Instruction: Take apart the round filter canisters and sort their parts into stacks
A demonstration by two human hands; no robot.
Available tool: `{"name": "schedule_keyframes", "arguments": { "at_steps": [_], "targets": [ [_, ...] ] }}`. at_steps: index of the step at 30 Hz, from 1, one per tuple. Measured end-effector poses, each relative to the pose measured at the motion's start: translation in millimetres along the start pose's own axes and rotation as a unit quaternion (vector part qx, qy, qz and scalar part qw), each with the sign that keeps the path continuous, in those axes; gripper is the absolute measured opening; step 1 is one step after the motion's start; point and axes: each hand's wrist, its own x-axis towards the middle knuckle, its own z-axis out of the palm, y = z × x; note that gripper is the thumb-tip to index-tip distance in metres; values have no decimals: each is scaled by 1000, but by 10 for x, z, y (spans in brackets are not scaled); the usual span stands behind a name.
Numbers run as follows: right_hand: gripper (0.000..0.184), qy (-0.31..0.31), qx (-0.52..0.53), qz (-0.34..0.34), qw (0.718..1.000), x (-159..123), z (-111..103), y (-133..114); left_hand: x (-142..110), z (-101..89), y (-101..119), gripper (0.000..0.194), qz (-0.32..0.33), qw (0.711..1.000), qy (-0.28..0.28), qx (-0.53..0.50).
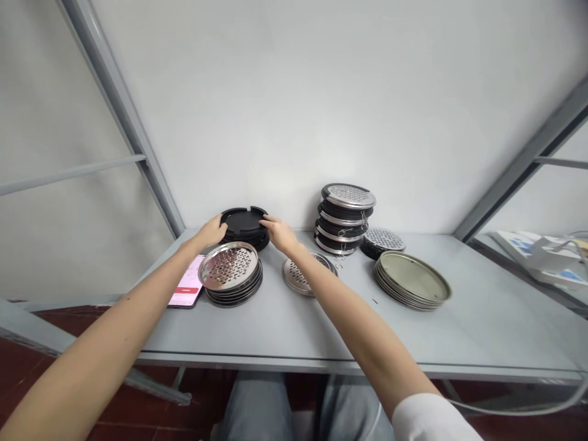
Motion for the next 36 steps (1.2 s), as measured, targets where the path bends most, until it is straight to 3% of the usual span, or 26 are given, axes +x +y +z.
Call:
{"name": "schedule_keyframes", "arguments": {
  "at_steps": [7,17,25,30,33,36],
  "targets": [
    [45,7,13,-24,1000,28,9,66,9,7,-9,45,7,999,-30,25],
    [44,-12,-36,-88,995,91,-68,79,-29,-5,28,46,-12,999,-19,24],
    [47,-30,-22,-67,997,151,5,-29,-40,-6,46,47,-15,999,-17,24],
    [47,-44,-10,-60,997,135,-61,-71,-70,-9,47,46,-19,999,-12,37],
    [49,-13,9,-79,997,62,-191,-25,-117,-42,152,47,-27,998,9,52],
    [43,63,53,-76,994,-131,-414,102,-236,-79,472,46,4,997,57,60]
  ]
}}
